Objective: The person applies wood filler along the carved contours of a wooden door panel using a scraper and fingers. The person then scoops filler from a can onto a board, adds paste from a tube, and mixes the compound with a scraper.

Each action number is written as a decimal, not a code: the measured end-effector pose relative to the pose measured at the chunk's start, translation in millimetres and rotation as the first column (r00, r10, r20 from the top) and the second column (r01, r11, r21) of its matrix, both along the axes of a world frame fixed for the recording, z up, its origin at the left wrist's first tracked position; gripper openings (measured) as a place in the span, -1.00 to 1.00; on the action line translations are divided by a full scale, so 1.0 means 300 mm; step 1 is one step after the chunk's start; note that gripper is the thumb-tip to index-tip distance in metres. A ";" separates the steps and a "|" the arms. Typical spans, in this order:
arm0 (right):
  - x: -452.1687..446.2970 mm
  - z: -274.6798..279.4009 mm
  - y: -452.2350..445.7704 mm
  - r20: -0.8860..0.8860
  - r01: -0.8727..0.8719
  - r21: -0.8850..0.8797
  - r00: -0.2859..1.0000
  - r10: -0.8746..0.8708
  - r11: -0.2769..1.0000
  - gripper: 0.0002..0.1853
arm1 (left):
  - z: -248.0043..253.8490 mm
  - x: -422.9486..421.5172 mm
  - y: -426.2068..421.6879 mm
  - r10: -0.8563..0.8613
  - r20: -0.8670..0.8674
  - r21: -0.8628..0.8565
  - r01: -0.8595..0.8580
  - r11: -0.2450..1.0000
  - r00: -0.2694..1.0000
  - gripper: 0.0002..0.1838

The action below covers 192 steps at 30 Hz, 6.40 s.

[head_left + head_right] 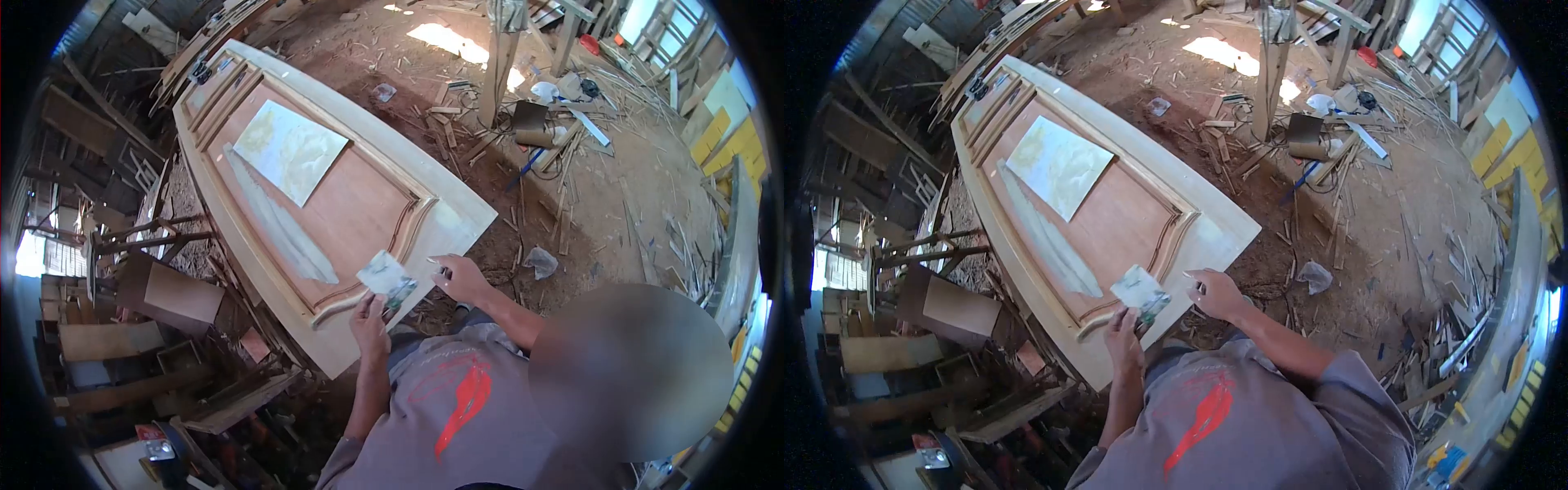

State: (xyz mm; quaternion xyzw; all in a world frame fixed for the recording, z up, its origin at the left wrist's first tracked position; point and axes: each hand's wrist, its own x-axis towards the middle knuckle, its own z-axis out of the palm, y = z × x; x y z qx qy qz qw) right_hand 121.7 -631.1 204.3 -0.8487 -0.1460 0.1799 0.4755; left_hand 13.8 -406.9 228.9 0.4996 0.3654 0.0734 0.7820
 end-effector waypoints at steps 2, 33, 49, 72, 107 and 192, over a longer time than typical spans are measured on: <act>-0.012 0.003 -0.026 -0.097 0.040 0.156 0.995 -0.025 0.987 -0.54 | 0.028 0.027 -0.047 -0.048 0.026 -0.053 0.050 0.997 0.998 -0.66; 0.906 0.209 -0.700 -0.517 0.483 0.702 0.851 -0.092 0.524 -0.77 | -0.035 1.000 -0.846 -0.523 -0.072 0.155 0.527 0.835 0.849 -0.71; 1.464 0.255 -0.907 -0.562 0.279 0.631 0.808 0.178 0.724 -0.74 | -0.109 1.296 -0.976 -0.085 -0.119 0.414 0.127 0.901 0.989 -0.69; 2.032 -0.088 1.338 0.205 -0.846 -0.490 0.120 0.971 0.208 -0.60 | -0.606 1.633 0.363 0.807 -0.317 0.942 0.067 0.329 0.498 0.49; 1.711 -0.301 1.947 0.067 -0.769 -0.624 -0.227 0.972 -0.137 -0.73 | -0.520 1.615 0.449 0.569 -0.705 0.676 0.160 0.719 0.423 0.67; 1.329 -0.190 0.674 -0.625 -0.990 0.142 -0.088 0.776 0.003 -0.64 | -0.449 0.950 -0.865 0.963 -0.207 0.934 -0.329 0.141 -0.174 -0.62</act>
